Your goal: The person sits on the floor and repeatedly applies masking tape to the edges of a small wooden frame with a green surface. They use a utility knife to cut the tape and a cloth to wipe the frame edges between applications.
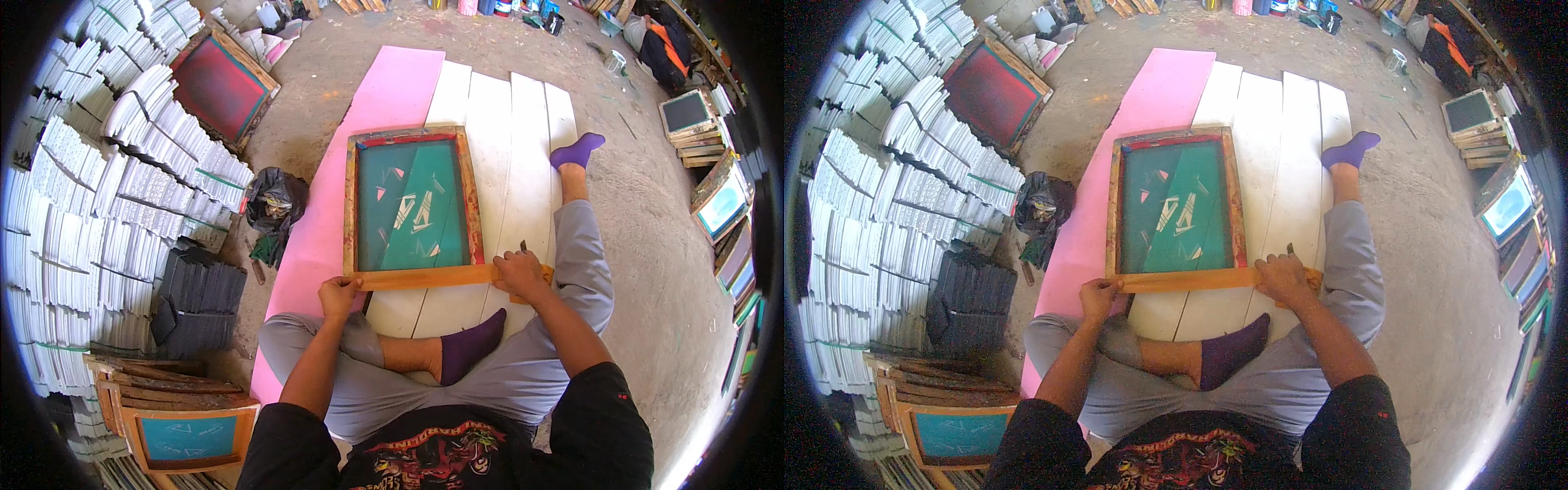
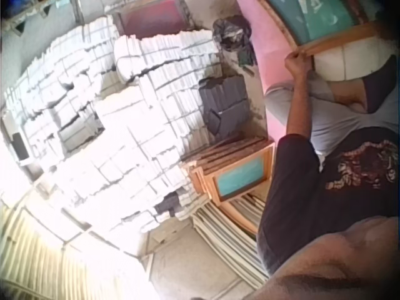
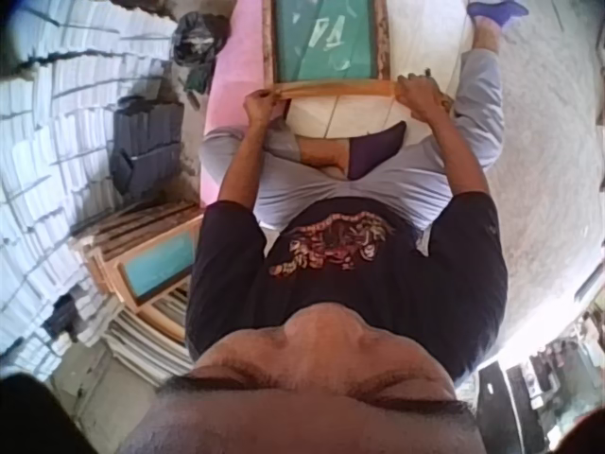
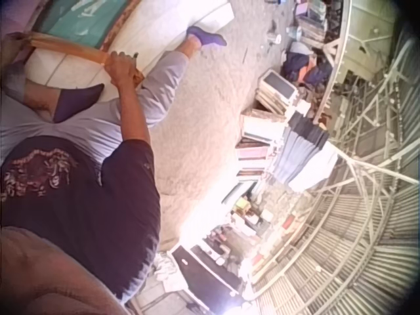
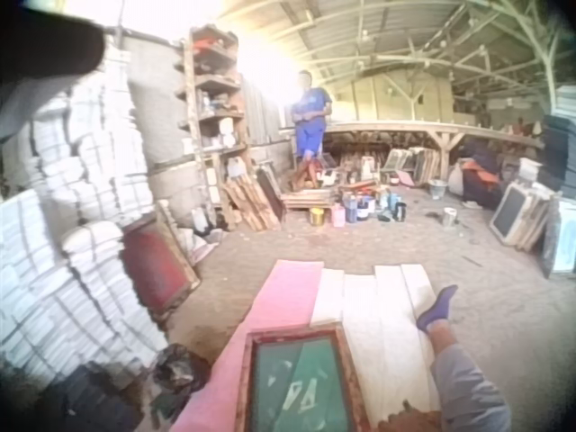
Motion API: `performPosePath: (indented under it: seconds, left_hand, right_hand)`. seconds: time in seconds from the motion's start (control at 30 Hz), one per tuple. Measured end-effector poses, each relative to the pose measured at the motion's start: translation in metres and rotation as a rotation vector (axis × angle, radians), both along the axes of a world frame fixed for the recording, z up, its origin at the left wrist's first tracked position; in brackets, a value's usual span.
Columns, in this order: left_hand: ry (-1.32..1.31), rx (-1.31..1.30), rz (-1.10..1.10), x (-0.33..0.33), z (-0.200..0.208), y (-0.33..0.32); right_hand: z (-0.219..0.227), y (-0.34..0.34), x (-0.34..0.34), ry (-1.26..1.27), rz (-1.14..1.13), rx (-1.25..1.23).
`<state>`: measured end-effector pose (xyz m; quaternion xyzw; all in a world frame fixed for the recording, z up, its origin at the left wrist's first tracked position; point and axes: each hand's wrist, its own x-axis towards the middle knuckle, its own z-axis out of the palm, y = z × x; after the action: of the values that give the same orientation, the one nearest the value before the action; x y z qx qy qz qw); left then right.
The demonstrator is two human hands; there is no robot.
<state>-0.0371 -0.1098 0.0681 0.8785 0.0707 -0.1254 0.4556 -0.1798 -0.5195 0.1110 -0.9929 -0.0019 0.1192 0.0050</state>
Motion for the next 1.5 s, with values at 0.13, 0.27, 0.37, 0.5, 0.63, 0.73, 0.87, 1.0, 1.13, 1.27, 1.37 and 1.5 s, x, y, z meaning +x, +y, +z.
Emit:
performPosePath:
  seconds: [0.13,0.27,0.37,0.5,0.63,0.73,0.87,1.0,1.13,1.27,1.37,1.5]
  left_hand:
    - [0.015,-0.009,0.017,-0.001,0.004,0.0]
    - [-0.02,0.083,-0.021,-0.002,0.004,-0.001]
    - [-0.051,0.091,-0.033,-0.004,0.006,-0.003]
    - [-0.094,0.008,-0.046,-0.005,0.0,0.001]
    - [0.117,-0.324,0.018,-0.003,-0.006,0.005]
    - [0.289,-0.492,0.067,-0.001,-0.008,0.011]
    - [0.419,-0.599,0.119,0.002,-0.007,0.018]
    - [0.478,-0.654,0.151,0.004,-0.002,0.021]
    - [0.564,-0.664,0.157,0.004,-0.005,0.03]
    - [0.611,-0.661,0.164,0.006,-0.001,0.029]
    - [0.599,-0.644,0.154,0.008,-0.003,0.027]
    - [0.434,-0.518,0.093,0.013,-0.022,0.031]
  right_hand:
    - [-0.004,-0.001,0.003,-0.009,-0.011,-0.014]
    - [-0.003,-0.001,0.005,0.009,-0.009,-0.018]
    - [0.005,-0.001,0.002,-0.011,-0.012,0.02]
    - [0.008,-0.004,-0.002,-0.011,-0.028,0.012]
    - [0.016,-0.008,-0.006,0.014,-0.044,0.01]
    - [0.015,-0.012,-0.008,-0.025,-0.04,0.008]
    - [0.017,-0.01,-0.006,-0.054,-0.046,0.0]
    - [0.014,-0.012,-0.002,-0.143,-0.036,-0.012]
    - [0.012,-0.012,0.004,-0.259,-0.012,-0.053]
    - [0.009,-0.015,0.006,-0.28,-0.009,-0.035]
    - [0.004,-0.021,0.002,-0.26,-0.002,0.004]
    - [0.005,-0.014,0.0,-0.147,-0.022,0.068]
